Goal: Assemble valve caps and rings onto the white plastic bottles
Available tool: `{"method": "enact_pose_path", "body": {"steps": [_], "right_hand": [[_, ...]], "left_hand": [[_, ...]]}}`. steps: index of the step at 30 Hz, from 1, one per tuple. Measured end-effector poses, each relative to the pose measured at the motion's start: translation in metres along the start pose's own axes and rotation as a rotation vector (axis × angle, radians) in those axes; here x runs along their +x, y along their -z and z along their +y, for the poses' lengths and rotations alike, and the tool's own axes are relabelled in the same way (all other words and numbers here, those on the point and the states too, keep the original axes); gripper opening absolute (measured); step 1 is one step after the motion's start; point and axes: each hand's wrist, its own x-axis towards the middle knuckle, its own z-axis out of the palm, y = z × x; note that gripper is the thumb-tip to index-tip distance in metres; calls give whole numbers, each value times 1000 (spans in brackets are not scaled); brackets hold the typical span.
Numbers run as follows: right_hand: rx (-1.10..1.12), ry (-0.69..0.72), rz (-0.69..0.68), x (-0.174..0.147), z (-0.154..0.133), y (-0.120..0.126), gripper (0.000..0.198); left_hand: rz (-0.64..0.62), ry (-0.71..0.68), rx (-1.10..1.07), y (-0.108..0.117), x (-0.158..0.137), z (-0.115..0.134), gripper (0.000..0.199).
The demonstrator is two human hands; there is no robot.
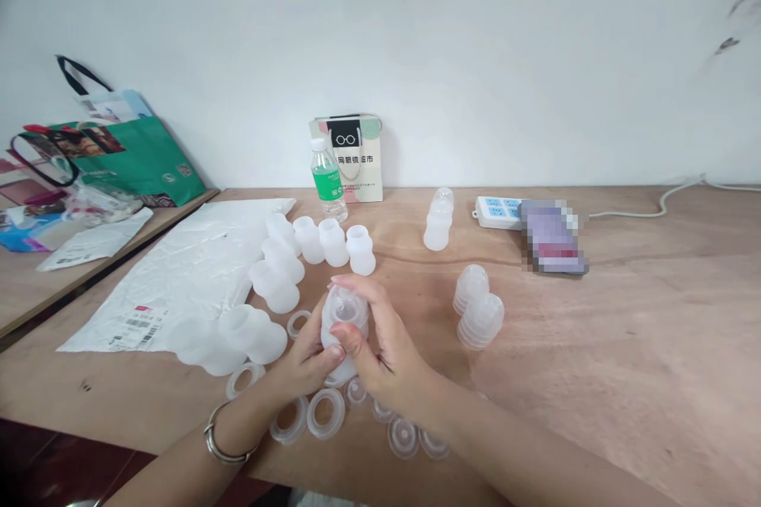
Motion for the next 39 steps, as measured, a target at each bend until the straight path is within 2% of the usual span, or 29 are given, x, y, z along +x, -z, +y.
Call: {"method": "enact_pose_path", "body": {"steps": [5,11,15,18,21,29,33,37,39], "right_hand": [[9,-31,12,5,-2,2,38],[37,-119,4,6,-6,2,44],[109,-208,-9,5,-4,0,55],[141,-210,-6,4,-2,-2,61],[104,-200,9,5,-1,-3,55],[-117,-338,37,15,6,6,39],[-226,-319,144,28,2,23,35],[-333,-205,264,56,-7,61,46],[-445,-211,259,76,-8,81,53]], "left_hand": [[-21,-17,18,3,4,-1,58],[-17,45,19,4,3,-5,52],[13,65,13,3,4,-4,48],[41,95,24,3,5,-3,45],[82,100,34,3,5,-5,49],[89,104,143,3,7,-13,61],[117,-9,154,1,9,-11,72],[195,-118,168,2,9,-10,59],[199,-149,174,2,7,-11,56]]}}
